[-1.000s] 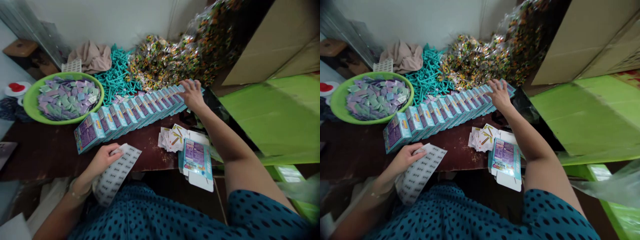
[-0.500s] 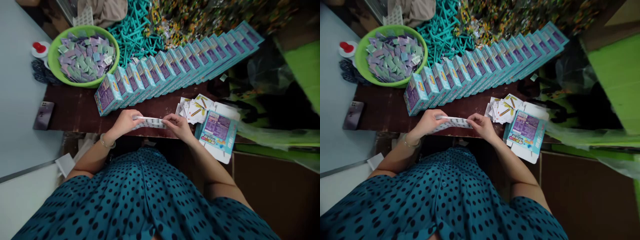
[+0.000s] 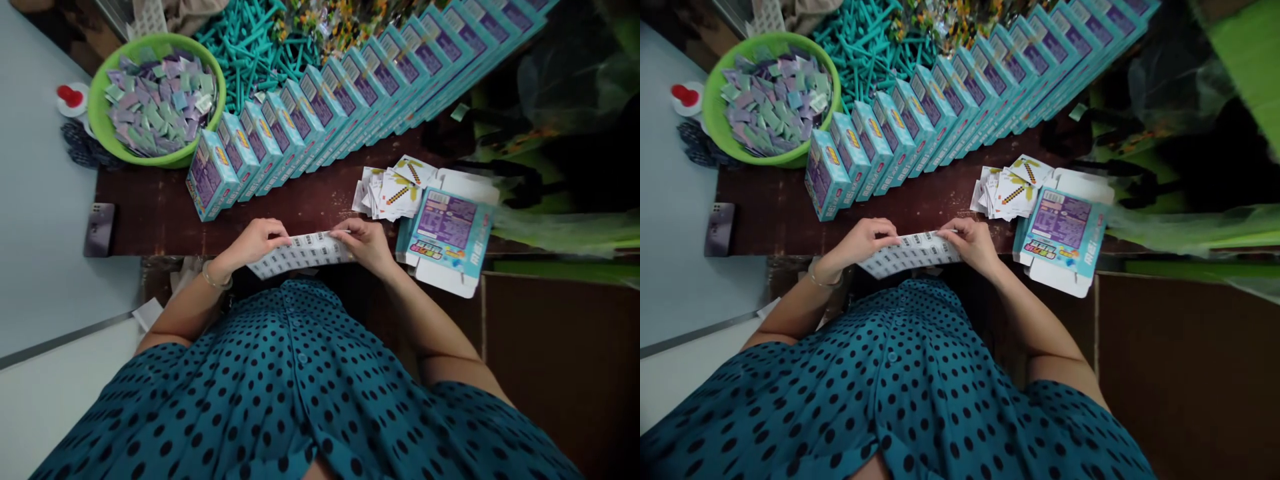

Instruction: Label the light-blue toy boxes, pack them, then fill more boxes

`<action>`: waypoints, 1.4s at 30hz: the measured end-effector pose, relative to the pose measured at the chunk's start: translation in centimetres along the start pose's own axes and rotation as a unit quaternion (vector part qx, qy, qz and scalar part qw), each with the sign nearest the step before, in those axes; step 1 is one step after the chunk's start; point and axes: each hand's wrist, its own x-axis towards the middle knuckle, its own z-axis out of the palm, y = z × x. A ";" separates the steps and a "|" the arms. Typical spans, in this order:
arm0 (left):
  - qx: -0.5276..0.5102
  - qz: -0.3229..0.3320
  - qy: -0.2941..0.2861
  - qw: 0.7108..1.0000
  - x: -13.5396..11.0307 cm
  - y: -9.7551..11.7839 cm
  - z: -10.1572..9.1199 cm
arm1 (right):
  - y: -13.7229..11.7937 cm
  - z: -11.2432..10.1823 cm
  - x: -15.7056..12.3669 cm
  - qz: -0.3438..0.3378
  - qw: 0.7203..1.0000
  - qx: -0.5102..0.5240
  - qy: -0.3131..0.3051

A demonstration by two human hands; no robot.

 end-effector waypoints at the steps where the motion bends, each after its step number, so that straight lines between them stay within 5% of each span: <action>1: -0.030 -0.007 -0.031 0.999 0.0 -0.4 0.0 | 0.3 0.1 -0.3 -0.001 1.000 -0.001 -0.001; 4: 0.010 -0.038 -0.033 0.999 0.1 -0.7 0.5 | 1.3 0.9 -1.1 -0.011 1.000 -0.003 0.021; 7: 0.136 -0.046 0.064 0.988 0.0 0.0 1.6 | 1.9 1.7 -1.7 0.001 0.998 0.015 0.055; 10: 0.101 -0.057 0.127 0.985 -0.2 0.4 3.0 | 1.8 1.6 -2.1 0.018 0.996 0.038 0.079; 16: -0.101 -0.055 0.047 0.992 0.0 -0.2 3.8 | 1.4 0.5 -2.5 -0.053 0.998 -0.003 0.014; 24: -0.057 -0.002 0.058 0.997 -0.1 1.0 2.9 | 2.4 1.2 -2.2 -0.123 0.986 -0.087 0.070; 28: -0.175 -0.092 0.013 0.980 0.8 0.2 2.8 | 2.8 0.9 -2.5 -0.206 0.955 -0.187 0.107; 32: -0.328 -0.257 -0.047 0.908 1.8 -0.9 3.0 | 1.9 -0.2 -3.5 -0.300 0.923 -0.215 0.106; 35: -0.353 -0.285 -0.053 0.889 2.0 -0.8 3.0 | 0.9 -0.7 -3.2 -0.261 0.940 -0.195 0.105; 42: -0.288 -0.194 -0.060 0.936 2.4 0.0 3.1 | -0.3 0.0 -0.6 -0.163 0.974 -0.154 -0.020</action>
